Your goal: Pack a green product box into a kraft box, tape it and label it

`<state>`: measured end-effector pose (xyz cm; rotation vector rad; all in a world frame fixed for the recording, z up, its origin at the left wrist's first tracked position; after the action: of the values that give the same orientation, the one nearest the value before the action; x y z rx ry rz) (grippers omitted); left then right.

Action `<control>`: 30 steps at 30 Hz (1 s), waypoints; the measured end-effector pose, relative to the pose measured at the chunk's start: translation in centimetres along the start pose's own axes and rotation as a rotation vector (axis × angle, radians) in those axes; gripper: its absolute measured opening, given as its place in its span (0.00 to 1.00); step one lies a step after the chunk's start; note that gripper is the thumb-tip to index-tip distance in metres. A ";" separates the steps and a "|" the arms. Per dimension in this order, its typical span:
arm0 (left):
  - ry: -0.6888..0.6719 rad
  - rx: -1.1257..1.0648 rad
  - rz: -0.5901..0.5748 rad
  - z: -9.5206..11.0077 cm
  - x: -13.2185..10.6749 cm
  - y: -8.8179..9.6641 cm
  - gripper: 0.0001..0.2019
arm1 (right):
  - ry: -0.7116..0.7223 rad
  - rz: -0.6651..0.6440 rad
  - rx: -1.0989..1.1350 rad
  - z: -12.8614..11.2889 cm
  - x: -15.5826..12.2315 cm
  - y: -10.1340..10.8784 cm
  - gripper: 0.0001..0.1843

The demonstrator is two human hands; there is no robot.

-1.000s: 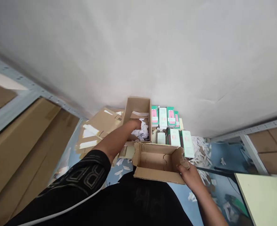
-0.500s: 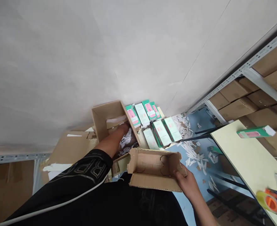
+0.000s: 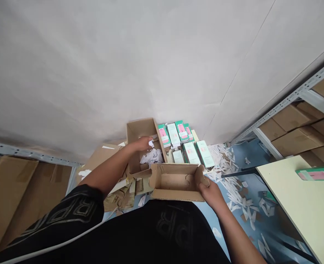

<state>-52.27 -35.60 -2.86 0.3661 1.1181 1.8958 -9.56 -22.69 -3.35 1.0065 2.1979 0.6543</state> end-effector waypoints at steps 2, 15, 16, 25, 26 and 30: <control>-0.051 -0.033 0.005 2.7 -3.8 2.0 0.16 | 0.030 -0.021 0.013 -0.1 0.8 0.2 0.15; -0.258 -0.288 -0.018 18.1 -17.9 -1.5 0.29 | 0.060 -0.090 0.067 1.0 1.2 2.7 0.12; -0.309 -0.277 0.008 18.3 -17.5 -1.4 0.26 | 0.037 -0.075 0.092 1.3 0.8 3.2 0.11; -0.693 -0.297 0.015 23.6 -9.2 -2.6 0.13 | -0.247 0.318 0.437 9.0 -5.0 8.3 0.15; -0.723 -0.309 -0.004 24.8 -8.7 -3.3 0.13 | -0.291 0.383 0.455 10.5 -6.0 8.8 0.15; -0.794 -0.305 -0.135 29.6 -7.1 -7.2 0.13 | -0.429 0.635 0.436 17.2 -9.7 11.4 0.15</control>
<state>-25.97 -23.36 8.81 0.7589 0.3111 1.5359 13.12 -20.70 -4.38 1.9086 1.6563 0.1734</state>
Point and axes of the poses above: each hand's wrist, its own x-axis towards the middle knuckle, its own y-axis out of the back of the hand, z = x × y, the point moved 5 cm from there along x, towards the middle knuckle, and after that the axes turned 8 degrees about z, right-handed, at the moved point
